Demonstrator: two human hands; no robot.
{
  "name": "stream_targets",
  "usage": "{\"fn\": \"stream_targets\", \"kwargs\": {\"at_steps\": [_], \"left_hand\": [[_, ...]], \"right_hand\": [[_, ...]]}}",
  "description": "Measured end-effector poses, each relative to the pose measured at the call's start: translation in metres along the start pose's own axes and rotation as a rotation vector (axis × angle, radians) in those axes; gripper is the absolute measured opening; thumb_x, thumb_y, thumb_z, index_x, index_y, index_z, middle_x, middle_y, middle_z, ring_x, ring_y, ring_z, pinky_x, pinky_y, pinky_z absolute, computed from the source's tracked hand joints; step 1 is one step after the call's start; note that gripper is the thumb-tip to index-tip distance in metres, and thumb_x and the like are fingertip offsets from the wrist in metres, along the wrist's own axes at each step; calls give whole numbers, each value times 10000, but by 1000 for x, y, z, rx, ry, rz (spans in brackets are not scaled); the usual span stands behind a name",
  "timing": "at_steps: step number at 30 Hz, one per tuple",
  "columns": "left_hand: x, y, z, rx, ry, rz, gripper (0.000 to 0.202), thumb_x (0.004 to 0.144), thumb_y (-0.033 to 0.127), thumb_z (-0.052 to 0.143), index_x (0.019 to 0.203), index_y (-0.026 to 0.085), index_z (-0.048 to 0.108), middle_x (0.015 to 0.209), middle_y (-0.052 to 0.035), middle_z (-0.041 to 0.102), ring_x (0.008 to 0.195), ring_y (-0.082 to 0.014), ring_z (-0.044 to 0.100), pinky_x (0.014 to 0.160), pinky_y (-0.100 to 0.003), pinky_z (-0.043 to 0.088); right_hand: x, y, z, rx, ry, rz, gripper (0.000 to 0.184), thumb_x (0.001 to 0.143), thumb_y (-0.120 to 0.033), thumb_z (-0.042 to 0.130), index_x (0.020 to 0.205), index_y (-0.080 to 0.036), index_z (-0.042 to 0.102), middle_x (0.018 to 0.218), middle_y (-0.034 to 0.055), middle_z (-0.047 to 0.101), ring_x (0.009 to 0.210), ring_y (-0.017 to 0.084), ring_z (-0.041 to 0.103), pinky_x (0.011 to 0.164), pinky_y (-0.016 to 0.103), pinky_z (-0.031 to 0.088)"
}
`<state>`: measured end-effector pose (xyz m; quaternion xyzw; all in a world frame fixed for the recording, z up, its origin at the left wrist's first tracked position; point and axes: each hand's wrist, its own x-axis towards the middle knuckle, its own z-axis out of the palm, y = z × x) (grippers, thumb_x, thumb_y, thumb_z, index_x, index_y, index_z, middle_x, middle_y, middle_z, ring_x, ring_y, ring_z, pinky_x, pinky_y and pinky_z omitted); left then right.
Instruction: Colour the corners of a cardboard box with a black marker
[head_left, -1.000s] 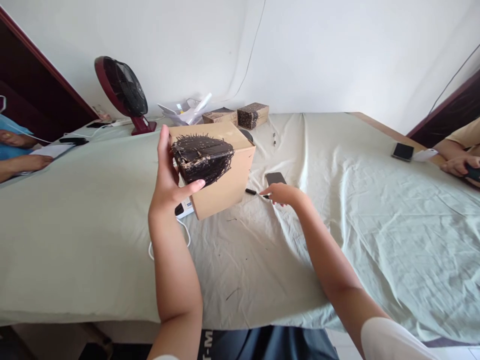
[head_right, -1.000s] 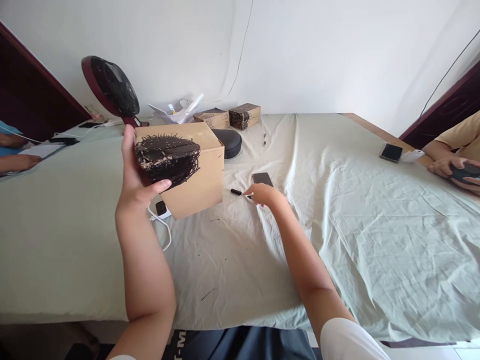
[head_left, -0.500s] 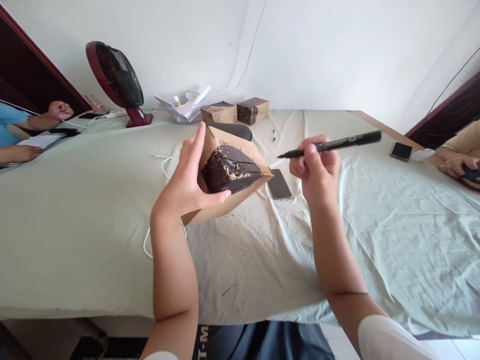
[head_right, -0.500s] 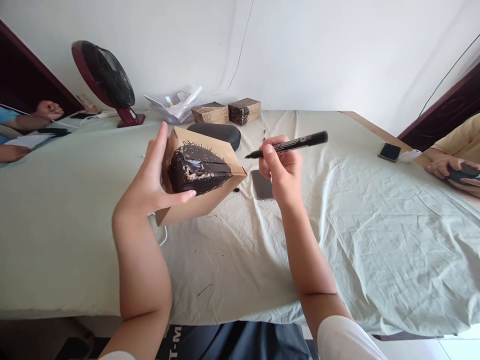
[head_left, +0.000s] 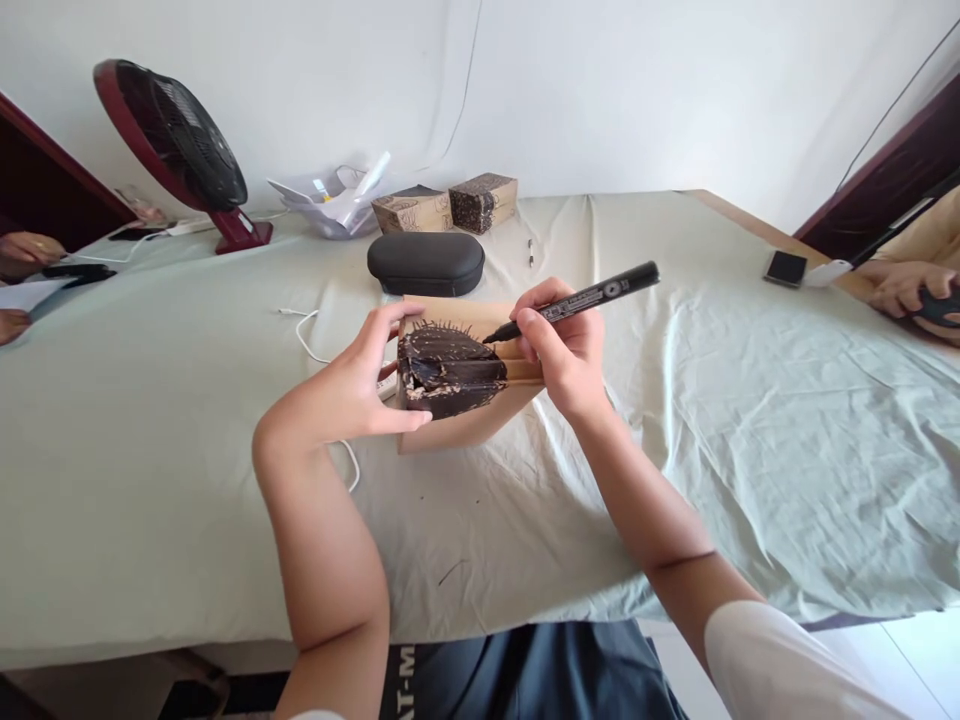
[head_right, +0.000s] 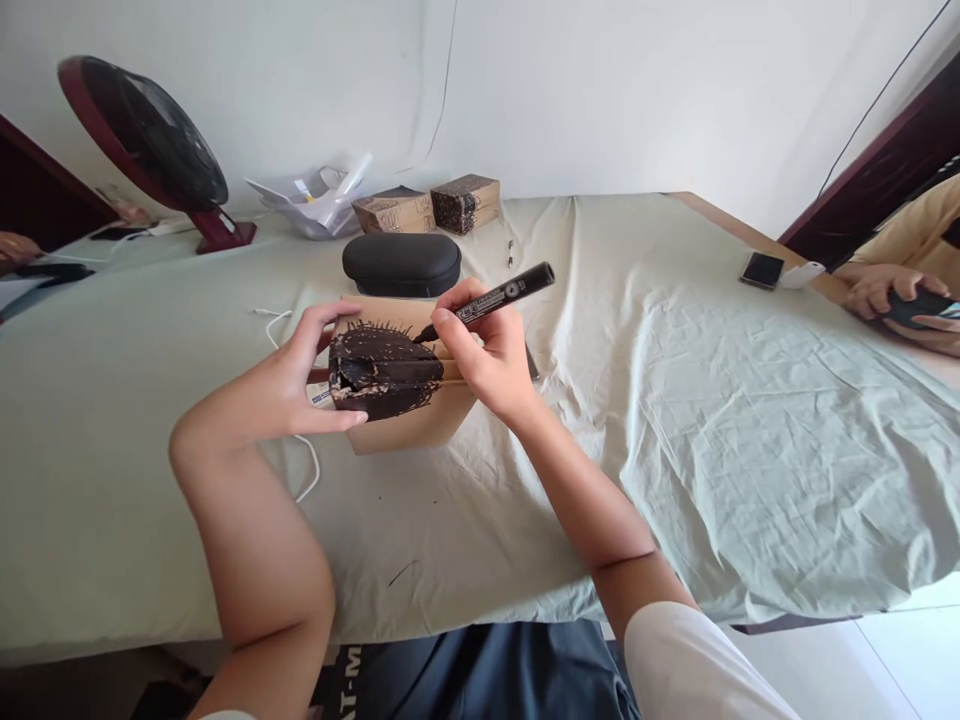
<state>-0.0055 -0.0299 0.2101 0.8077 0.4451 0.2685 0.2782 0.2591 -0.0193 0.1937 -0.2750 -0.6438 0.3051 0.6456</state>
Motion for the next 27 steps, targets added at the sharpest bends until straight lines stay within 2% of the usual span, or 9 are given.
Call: {"fn": "stream_targets", "kwargs": {"at_steps": [4, 8, 14, 19, 24, 27], "left_hand": [[-2, -6, -2, -43, 1, -36, 1023, 701, 407, 941, 1551, 466, 374, 1540, -90, 503, 1426, -408, 569, 1118, -632, 595], [-3, -12, -4, -26, -8, -27, 1064, 703, 435, 949, 1578, 472, 345, 1514, -104, 523, 1377, -415, 620, 1109, -655, 595], [-3, -14, -5, -16, -31, -31, 1084, 700, 447, 950, 1583, 480, 322, 1538, -108, 493, 1381, -422, 619, 1110, -665, 587], [-2, -10, -5, -8, -30, -57, 1060, 735, 417, 931, 1597, 421, 314, 1623, -110, 412, 1426, -386, 567, 1174, -624, 551], [-4, -14, -10, -21, -2, -119, 1065, 744, 385, 931, 1609, 380, 310, 1562, -122, 455, 1362, -363, 606, 1146, -594, 577], [-5, -23, -13, -22, 80, -171, 1081, 725, 393, 947, 1606, 377, 320, 1614, -124, 414, 1427, -390, 552, 1166, -632, 548]], "right_hand": [[0, 5, 3, -44, 15, 32, 283, 1024, -372, 655, 791, -230, 580, 648, -48, 445, 563, 106, 398, 588, 282, 381], [0, 4, 7, -87, 15, 54, 294, 1020, -376, 647, 780, -227, 563, 645, -46, 420, 567, 103, 382, 565, 270, 344], [2, 0, 7, -158, -15, 70, 245, 1002, -304, 622, 778, -220, 569, 651, -39, 432, 599, 109, 394, 567, 258, 331], [2, 4, 10, -132, 13, 100, 260, 1032, -355, 634, 818, -226, 566, 661, -46, 427, 585, 105, 395, 567, 261, 332], [9, 19, 2, 32, 115, 28, 166, 1062, -399, 639, 1065, -234, 657, 782, -28, 609, 620, 122, 531, 620, 280, 441], [19, 38, -17, -76, 92, 73, 129, 1064, -354, 584, 1091, -239, 636, 895, -6, 703, 642, 128, 612, 663, 283, 478]]}}
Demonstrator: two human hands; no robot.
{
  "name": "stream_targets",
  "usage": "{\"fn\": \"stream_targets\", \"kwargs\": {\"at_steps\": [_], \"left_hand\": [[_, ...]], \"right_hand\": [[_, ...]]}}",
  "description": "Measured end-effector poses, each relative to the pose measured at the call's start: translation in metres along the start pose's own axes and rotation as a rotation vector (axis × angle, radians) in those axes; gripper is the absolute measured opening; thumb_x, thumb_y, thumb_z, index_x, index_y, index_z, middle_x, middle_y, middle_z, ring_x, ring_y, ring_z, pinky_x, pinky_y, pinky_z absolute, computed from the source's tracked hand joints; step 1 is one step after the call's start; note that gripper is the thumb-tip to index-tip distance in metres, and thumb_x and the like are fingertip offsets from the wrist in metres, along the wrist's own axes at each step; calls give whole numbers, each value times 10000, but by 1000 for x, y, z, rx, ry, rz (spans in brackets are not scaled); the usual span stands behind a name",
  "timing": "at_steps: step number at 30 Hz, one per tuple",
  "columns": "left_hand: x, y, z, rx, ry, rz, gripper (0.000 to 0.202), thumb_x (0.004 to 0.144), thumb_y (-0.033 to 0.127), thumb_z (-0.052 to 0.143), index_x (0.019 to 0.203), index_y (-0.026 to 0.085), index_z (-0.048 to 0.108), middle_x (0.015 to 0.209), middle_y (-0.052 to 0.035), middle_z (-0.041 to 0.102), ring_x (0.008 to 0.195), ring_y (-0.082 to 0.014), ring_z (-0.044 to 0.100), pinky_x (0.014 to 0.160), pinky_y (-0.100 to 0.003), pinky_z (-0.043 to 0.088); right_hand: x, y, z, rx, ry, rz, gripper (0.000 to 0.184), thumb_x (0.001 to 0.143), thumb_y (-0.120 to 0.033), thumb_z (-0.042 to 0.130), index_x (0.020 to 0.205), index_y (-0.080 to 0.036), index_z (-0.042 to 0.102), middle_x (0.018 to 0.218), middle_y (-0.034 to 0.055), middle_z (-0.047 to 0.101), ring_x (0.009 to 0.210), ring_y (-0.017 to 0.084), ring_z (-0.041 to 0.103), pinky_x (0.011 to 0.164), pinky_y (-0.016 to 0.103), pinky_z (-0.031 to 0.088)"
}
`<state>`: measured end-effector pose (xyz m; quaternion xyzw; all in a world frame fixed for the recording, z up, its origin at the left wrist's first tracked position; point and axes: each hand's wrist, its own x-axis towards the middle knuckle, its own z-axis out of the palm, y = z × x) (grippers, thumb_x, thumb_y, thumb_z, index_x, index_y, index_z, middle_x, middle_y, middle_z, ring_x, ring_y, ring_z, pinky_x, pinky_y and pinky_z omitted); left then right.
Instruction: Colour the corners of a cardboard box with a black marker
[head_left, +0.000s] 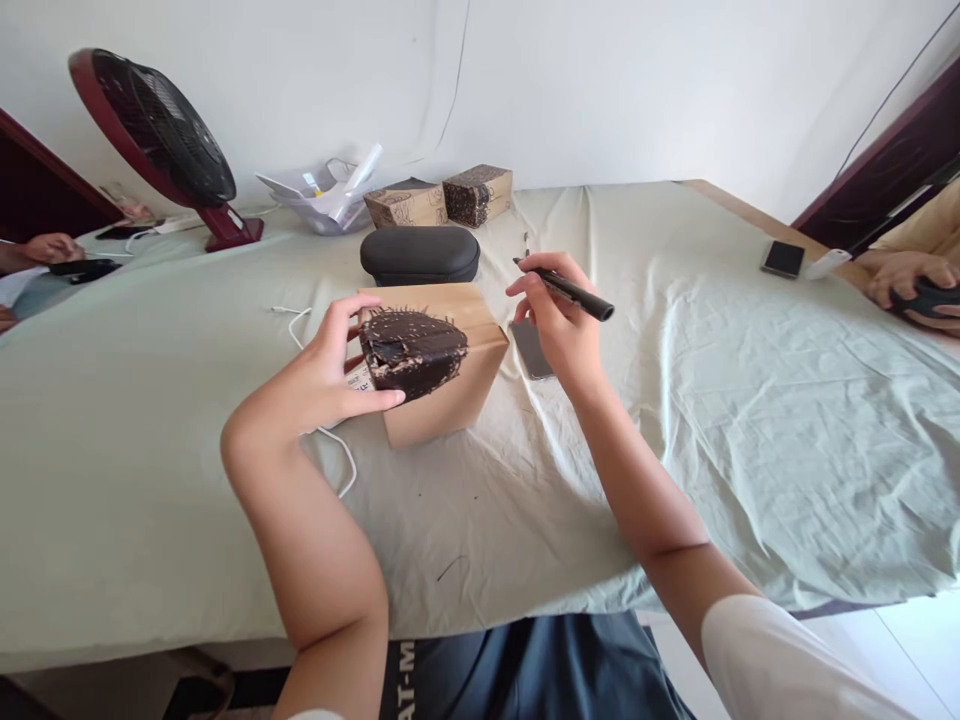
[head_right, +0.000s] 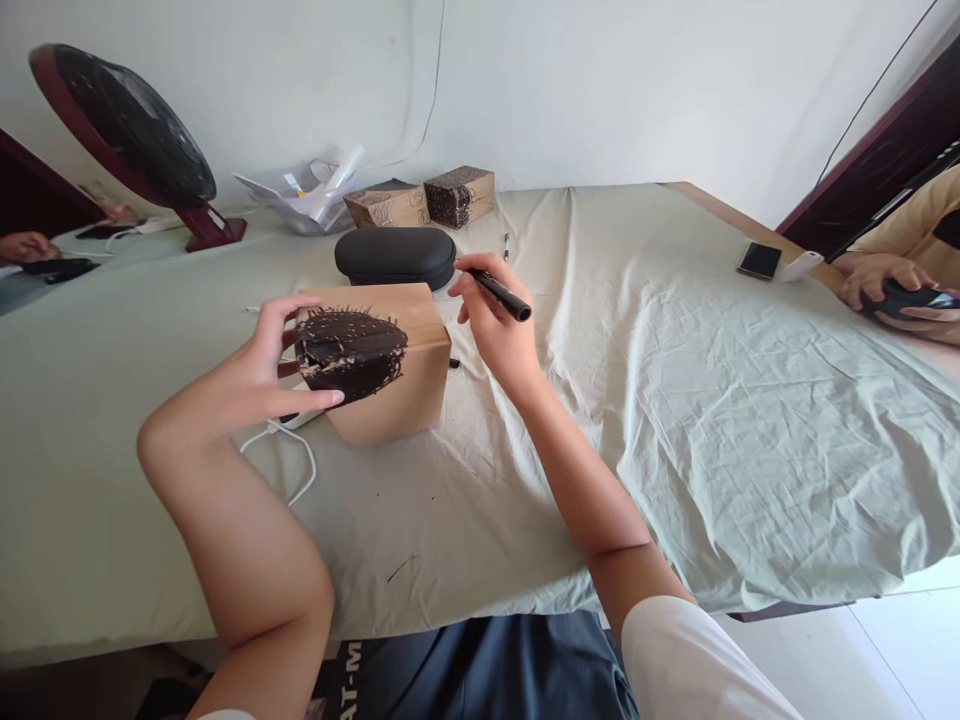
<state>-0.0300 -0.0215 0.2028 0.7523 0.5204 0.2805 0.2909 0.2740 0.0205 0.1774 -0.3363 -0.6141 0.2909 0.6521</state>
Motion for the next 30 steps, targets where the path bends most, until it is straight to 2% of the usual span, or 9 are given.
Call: {"fn": "stream_targets", "kwargs": {"at_steps": [4, 7, 13, 18, 21, 23, 25, 27, 30], "left_hand": [[0, -8, -3, 25, 71, -79, 1076, 753, 423, 933, 1616, 370, 294, 1673, -135, 358, 1462, -409, 516, 1195, -675, 500], [-3, -9, -6, 50, 61, -131, 1026, 813, 447, 897, 1622, 369, 271, 1693, -147, 360, 1471, -413, 511, 1183, -676, 503], [-7, -11, -10, 63, 32, -173, 936, 863, 519, 866, 1600, 394, 303, 1710, -129, 385, 1444, -412, 553, 1083, -618, 592], [-12, 4, -13, 157, 62, -238, 960, 791, 654, 883, 1578, 390, 401, 1808, -127, 247, 1544, -481, 446, 1187, -738, 451], [-18, 34, -8, 289, 176, -119, 807, 863, 570, 819, 1563, 373, 471, 1823, -76, 233, 1644, -440, 304, 1292, -708, 315], [-21, 54, 1, 233, 271, 127, 621, 914, 505, 759, 1469, 289, 587, 1583, -96, 589, 1494, -353, 534, 1253, -542, 433], [-24, 71, 12, 98, 272, 264, 465, 973, 489, 701, 1375, 260, 659, 1218, -62, 768, 1154, -256, 731, 1006, -381, 587], [-24, 80, 23, 21, 259, 319, 259, 1011, 408, 679, 1220, 260, 723, 1004, -16, 785, 884, -181, 750, 778, -291, 589], [-22, 80, 28, -86, 390, 360, 49, 1006, 236, 689, 1016, 226, 736, 905, 11, 755, 738, -114, 711, 696, -233, 563]], "right_hand": [[6, 40, -14, -434, -335, 79, 99, 1020, -220, 516, 1053, -217, 609, 985, 28, 734, 858, 175, 678, 835, 292, 486], [-10, 71, -2, -849, -645, 146, 252, 941, -170, 637, 1190, -187, 605, 1096, 77, 741, 993, 242, 645, 922, 326, 455], [-36, 101, 28, -950, -622, 155, 304, 858, -26, 597, 1135, -147, 627, 1113, 166, 722, 1065, 329, 616, 927, 389, 465], [-12, 54, 8, -823, -294, -28, 250, 1033, -134, 419, 1269, -203, 464, 1201, 117, 650, 1052, 222, 627, 950, 347, 513], [-10, 7, 6, -422, -53, -424, 175, 1037, -211, 558, 1191, -255, 486, 1110, 55, 652, 909, 195, 647, 868, 351, 549], [-20, -19, 14, -308, -115, -547, 186, 1041, -188, 595, 1180, -275, 507, 1119, 43, 669, 928, 191, 669, 877, 357, 567], [-32, -35, 24, -280, -217, -622, 178, 1073, -164, 565, 1200, -284, 526, 1121, 36, 672, 957, 184, 688, 866, 349, 582], [-40, -43, 31, -267, -282, -670, 169, 1100, -166, 544, 1221, -283, 547, 1137, 39, 673, 983, 179, 698, 858, 339, 594], [-43, -45, 31, -207, -253, -691, 132, 1115, -319, 602, 1234, -265, 589, 1141, 56, 692, 981, 196, 706, 870, 360, 605]]}}
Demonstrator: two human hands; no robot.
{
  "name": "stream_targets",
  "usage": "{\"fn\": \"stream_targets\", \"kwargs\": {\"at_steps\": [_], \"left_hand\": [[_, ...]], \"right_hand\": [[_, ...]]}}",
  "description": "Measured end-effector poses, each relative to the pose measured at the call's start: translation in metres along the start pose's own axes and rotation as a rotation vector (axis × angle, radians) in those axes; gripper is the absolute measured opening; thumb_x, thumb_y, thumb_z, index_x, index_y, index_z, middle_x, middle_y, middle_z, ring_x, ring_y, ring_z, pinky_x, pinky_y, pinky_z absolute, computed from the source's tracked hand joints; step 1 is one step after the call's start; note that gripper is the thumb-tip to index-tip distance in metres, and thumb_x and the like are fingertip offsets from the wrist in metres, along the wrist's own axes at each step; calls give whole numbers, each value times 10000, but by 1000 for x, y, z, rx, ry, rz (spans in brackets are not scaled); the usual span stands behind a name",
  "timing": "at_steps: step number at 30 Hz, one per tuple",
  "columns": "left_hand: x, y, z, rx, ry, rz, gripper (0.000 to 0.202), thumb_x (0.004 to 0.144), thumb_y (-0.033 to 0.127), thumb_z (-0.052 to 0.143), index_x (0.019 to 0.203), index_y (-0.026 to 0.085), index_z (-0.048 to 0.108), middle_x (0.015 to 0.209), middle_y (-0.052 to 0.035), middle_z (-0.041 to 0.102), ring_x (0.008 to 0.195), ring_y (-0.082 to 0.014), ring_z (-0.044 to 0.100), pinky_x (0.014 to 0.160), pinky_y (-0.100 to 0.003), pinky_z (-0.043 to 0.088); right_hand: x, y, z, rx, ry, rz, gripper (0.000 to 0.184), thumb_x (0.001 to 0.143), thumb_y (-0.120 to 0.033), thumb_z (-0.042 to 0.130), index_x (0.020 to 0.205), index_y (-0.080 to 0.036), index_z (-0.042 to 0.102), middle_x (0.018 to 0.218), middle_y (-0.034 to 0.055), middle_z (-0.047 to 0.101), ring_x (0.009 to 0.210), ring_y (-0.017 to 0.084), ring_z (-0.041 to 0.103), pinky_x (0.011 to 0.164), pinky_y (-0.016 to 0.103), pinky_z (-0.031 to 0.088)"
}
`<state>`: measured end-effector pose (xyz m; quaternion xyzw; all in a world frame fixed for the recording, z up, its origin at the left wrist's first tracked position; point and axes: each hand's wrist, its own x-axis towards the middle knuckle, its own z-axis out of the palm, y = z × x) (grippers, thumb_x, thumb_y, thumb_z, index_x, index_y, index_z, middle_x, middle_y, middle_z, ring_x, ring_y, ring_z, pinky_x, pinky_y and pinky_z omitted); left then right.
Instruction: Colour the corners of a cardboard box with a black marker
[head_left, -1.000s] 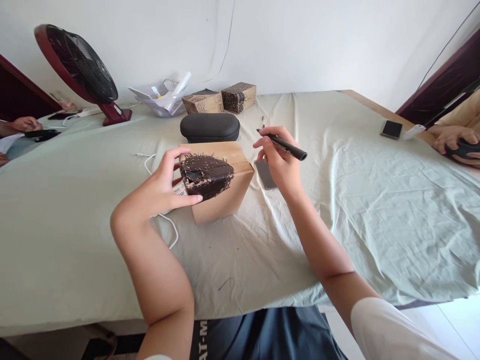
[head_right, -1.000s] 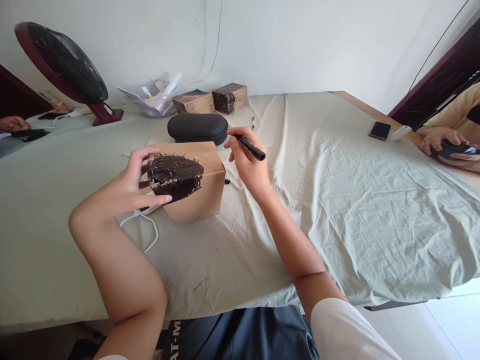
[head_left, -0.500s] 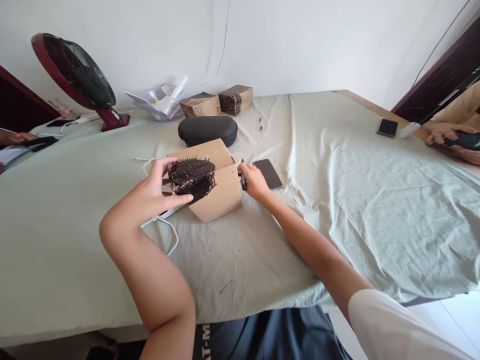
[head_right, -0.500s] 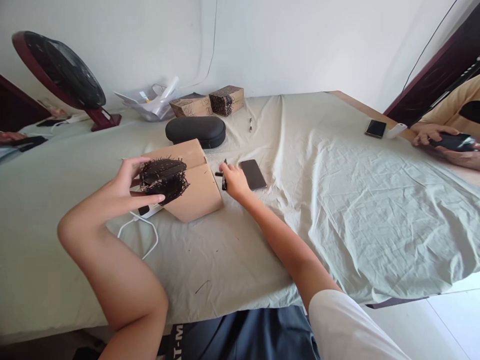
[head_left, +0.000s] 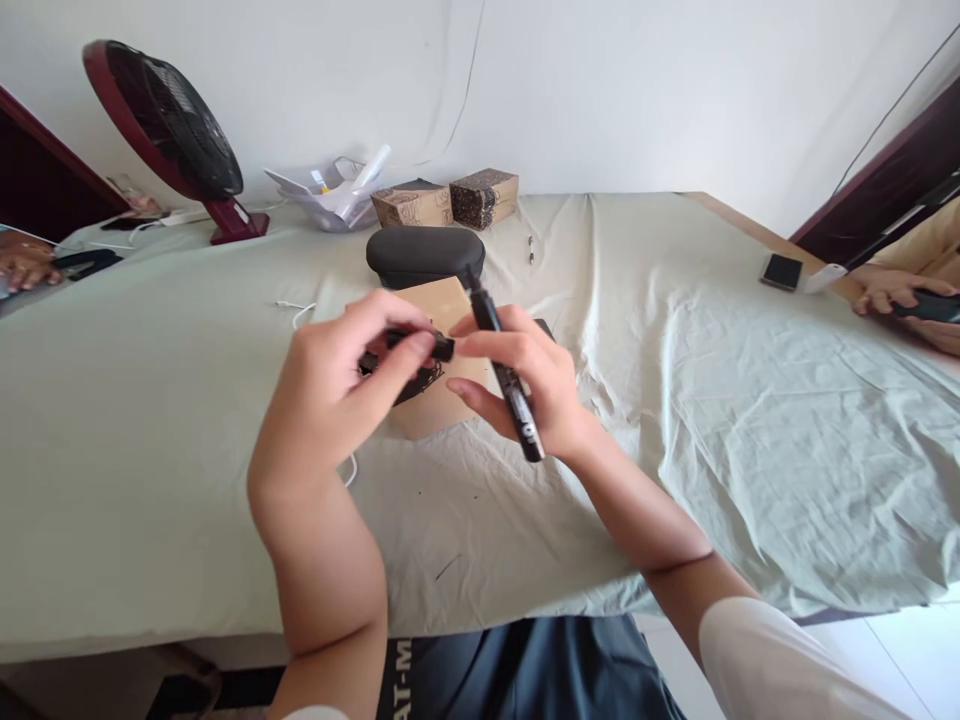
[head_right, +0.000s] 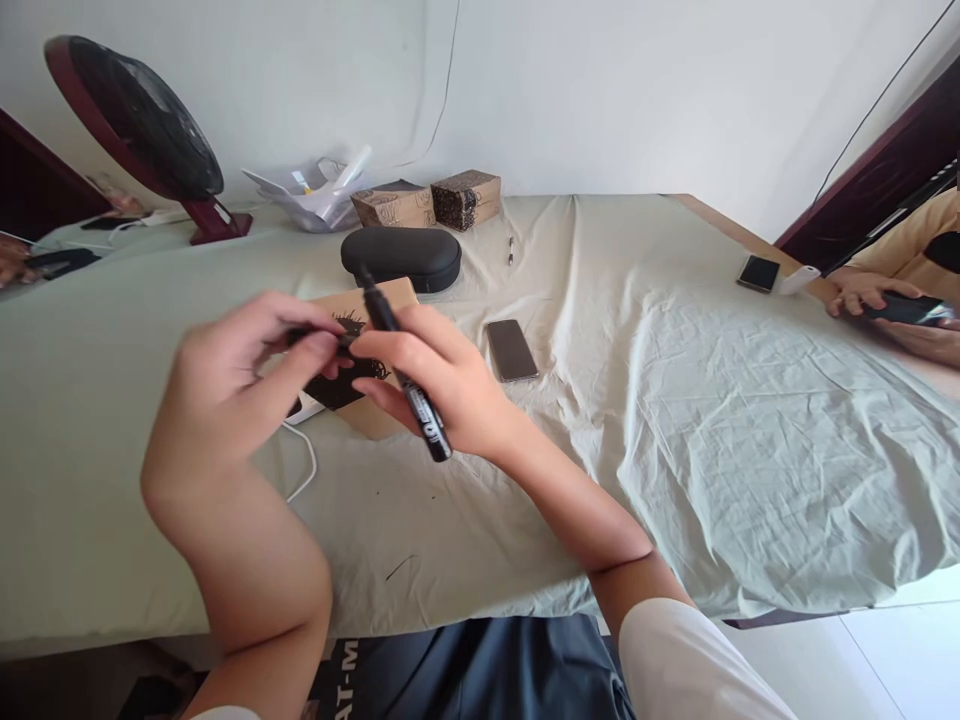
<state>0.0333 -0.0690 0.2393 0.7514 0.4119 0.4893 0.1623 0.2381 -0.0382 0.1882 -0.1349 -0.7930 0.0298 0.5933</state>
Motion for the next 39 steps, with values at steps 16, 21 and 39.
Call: {"fn": "stream_targets", "kwargs": {"at_steps": [16, 21, 39], "left_hand": [[4, -23, -12, -273, 147, -106, 62, 904, 161, 783, 960, 169, 758, 754, -2, 701, 680, -90, 666, 639, -170, 538], [6, -27, -14, -258, 162, -69, 56, 928, 149, 756, 975, 180, 762, 761, 8, 701, 712, -78, 697, 677, -136, 554], [19, -64, -13, -251, 196, -139, 103, 926, 289, 794, 956, 213, 730, 733, 0, 641, 670, -129, 615, 578, -243, 471]], "right_hand": [[2, 10, 1, 693, 40, 413, 162, 1027, -353, 705, 1078, -219, 629, 858, 12, 757, 734, 148, 713, 713, 309, 594], [-1, 11, -1, 675, 62, 474, 84, 1050, -295, 699, 1074, -214, 704, 877, 14, 767, 747, 144, 709, 747, 307, 600], [15, 25, 9, 377, 42, 640, 138, 943, -300, 634, 876, -196, 697, 757, -11, 678, 669, 140, 608, 649, 281, 463]]}}
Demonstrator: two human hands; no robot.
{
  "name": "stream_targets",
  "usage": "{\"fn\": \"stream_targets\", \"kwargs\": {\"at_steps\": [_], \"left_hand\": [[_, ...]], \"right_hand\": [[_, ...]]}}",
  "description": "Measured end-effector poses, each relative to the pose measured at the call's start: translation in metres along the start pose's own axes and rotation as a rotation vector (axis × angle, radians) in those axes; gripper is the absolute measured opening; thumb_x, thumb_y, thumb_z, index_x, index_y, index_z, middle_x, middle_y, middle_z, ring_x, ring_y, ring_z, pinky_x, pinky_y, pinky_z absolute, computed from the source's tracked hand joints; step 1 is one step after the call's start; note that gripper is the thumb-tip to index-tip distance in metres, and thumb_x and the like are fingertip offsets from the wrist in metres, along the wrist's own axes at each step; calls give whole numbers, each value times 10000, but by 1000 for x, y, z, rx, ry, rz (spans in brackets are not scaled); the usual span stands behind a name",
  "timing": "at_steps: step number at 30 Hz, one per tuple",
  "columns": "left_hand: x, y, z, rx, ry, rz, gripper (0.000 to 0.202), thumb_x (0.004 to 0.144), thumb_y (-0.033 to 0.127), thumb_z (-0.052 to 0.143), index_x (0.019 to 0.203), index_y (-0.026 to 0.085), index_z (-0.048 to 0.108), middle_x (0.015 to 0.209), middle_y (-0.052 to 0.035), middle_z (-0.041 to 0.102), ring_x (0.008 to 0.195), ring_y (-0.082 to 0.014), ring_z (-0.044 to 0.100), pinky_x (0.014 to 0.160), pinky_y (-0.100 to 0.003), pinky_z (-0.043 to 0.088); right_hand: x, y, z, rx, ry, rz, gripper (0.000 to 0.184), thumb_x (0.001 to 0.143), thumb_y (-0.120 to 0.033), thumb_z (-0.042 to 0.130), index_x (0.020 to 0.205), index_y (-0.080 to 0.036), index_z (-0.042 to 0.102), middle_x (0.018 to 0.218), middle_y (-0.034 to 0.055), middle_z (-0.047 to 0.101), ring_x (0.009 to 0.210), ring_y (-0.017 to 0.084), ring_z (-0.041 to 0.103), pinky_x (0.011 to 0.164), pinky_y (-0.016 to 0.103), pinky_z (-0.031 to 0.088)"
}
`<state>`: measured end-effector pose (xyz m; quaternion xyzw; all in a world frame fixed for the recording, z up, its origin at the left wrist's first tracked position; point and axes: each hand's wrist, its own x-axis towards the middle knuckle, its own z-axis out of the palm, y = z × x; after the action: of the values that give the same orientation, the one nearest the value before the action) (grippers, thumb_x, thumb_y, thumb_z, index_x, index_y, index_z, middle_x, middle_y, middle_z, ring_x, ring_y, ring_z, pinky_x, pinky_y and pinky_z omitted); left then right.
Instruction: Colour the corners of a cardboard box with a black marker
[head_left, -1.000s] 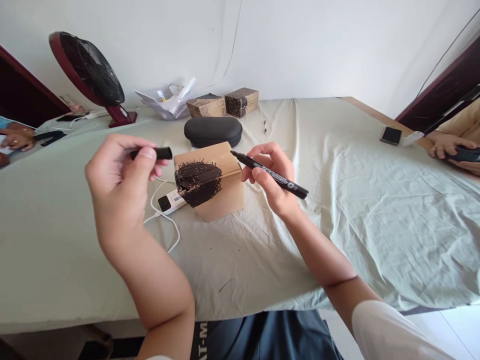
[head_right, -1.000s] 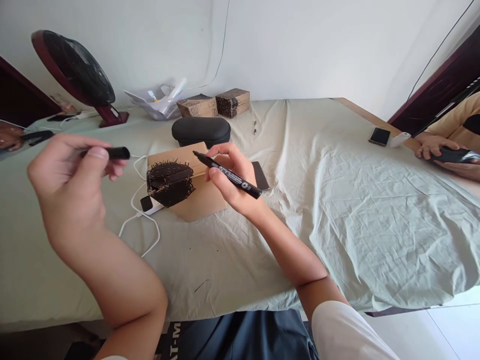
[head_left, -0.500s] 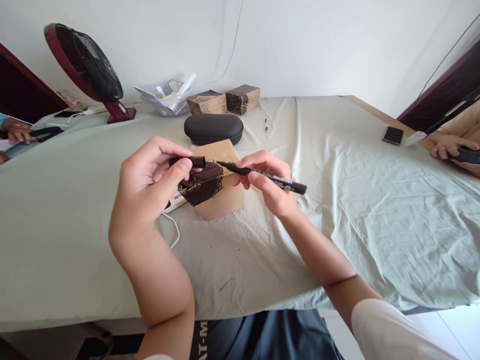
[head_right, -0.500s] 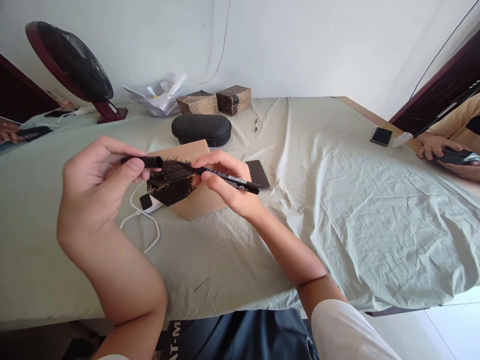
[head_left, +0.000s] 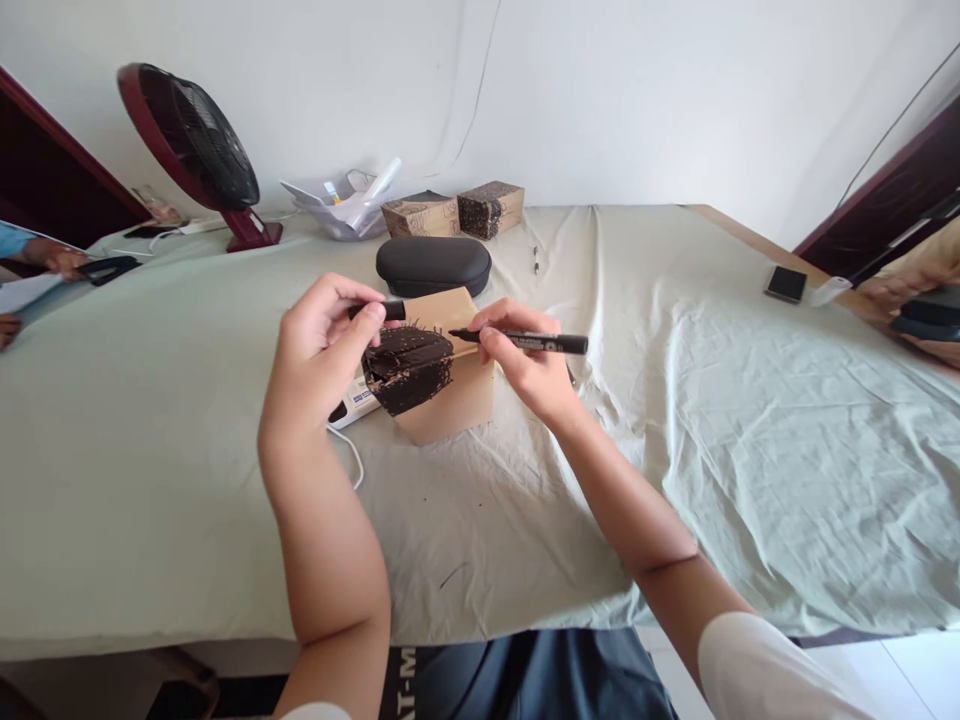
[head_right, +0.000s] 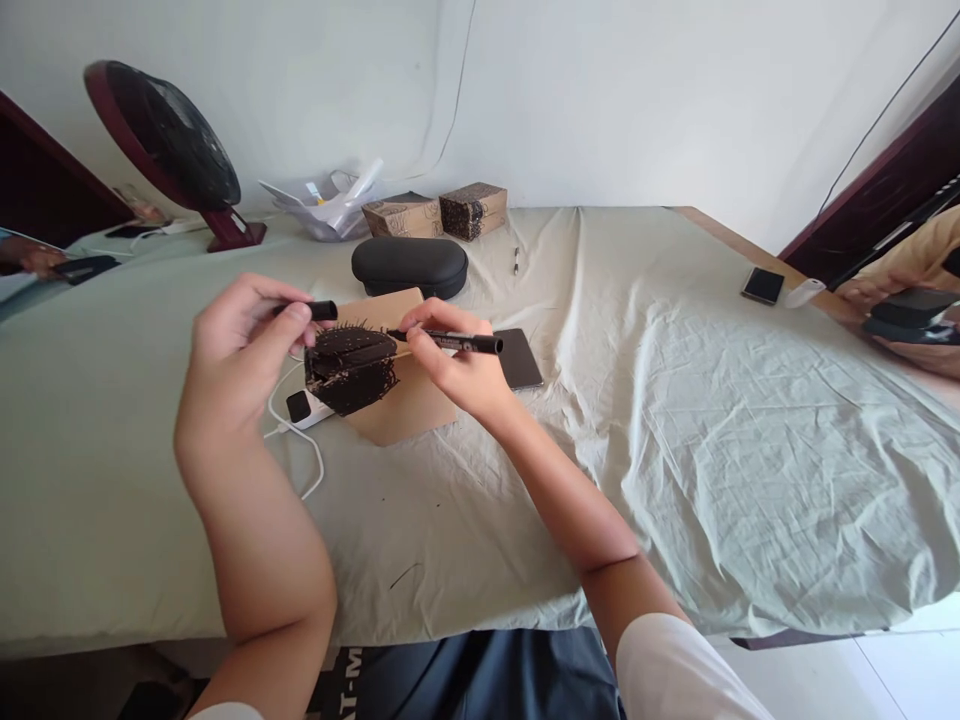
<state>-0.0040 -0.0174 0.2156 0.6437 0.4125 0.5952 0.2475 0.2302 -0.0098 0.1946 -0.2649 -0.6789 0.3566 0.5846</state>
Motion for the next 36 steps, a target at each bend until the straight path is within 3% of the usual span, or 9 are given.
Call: {"fn": "stream_targets", "kwargs": {"at_steps": [5, 12, 17, 23, 30, 36], "left_hand": [[3, -7, -1, 103, -133, -134, 192, 918, 396, 778, 984, 232, 705, 723, -7, 643, 662, -166, 621, 569, -273, 476], [2, -1, 1, 135, -176, -167, 162, 909, 375, 738, 969, 233, 689, 737, -15, 652, 687, -186, 650, 597, -274, 505], [0, 0, 0, 148, -183, -177, 108, 936, 325, 710, 983, 228, 703, 745, -21, 665, 713, -185, 664, 635, -270, 522], [-2, 1, -3, 82, -153, -165, 116, 940, 336, 721, 971, 223, 723, 793, -50, 701, 756, -206, 703, 625, -281, 534], [-4, 8, 5, -14, -198, -112, 137, 903, 350, 772, 960, 244, 707, 735, -11, 659, 690, -173, 669, 629, -274, 545], [-6, 14, 12, -50, -216, -80, 138, 944, 366, 771, 939, 251, 694, 752, -13, 673, 682, -160, 668, 638, -274, 552]], "right_hand": [[30, 6, 17, -82, -58, 91, 114, 855, -222, 589, 754, -198, 638, 618, -46, 528, 588, 117, 437, 575, 271, 325], [34, 10, 21, -67, -33, 67, 155, 857, -229, 576, 705, -201, 576, 631, -42, 497, 595, 111, 406, 574, 276, 312], [34, 12, 19, 63, -90, 171, 163, 865, -236, 587, 708, -204, 609, 527, -56, 470, 517, 111, 432, 516, 265, 304], [27, 12, 9, 203, 119, 80, 148, 919, -318, 656, 817, -211, 656, 603, -33, 555, 548, 130, 498, 558, 275, 402], [10, 5, 11, 276, 12, 69, 195, 969, -434, 702, 895, -259, 657, 625, -13, 613, 563, 188, 547, 607, 353, 501], [6, -2, 17, 286, -6, 38, 148, 984, -383, 669, 914, -254, 649, 651, -23, 638, 578, 184, 580, 628, 349, 524]]}}
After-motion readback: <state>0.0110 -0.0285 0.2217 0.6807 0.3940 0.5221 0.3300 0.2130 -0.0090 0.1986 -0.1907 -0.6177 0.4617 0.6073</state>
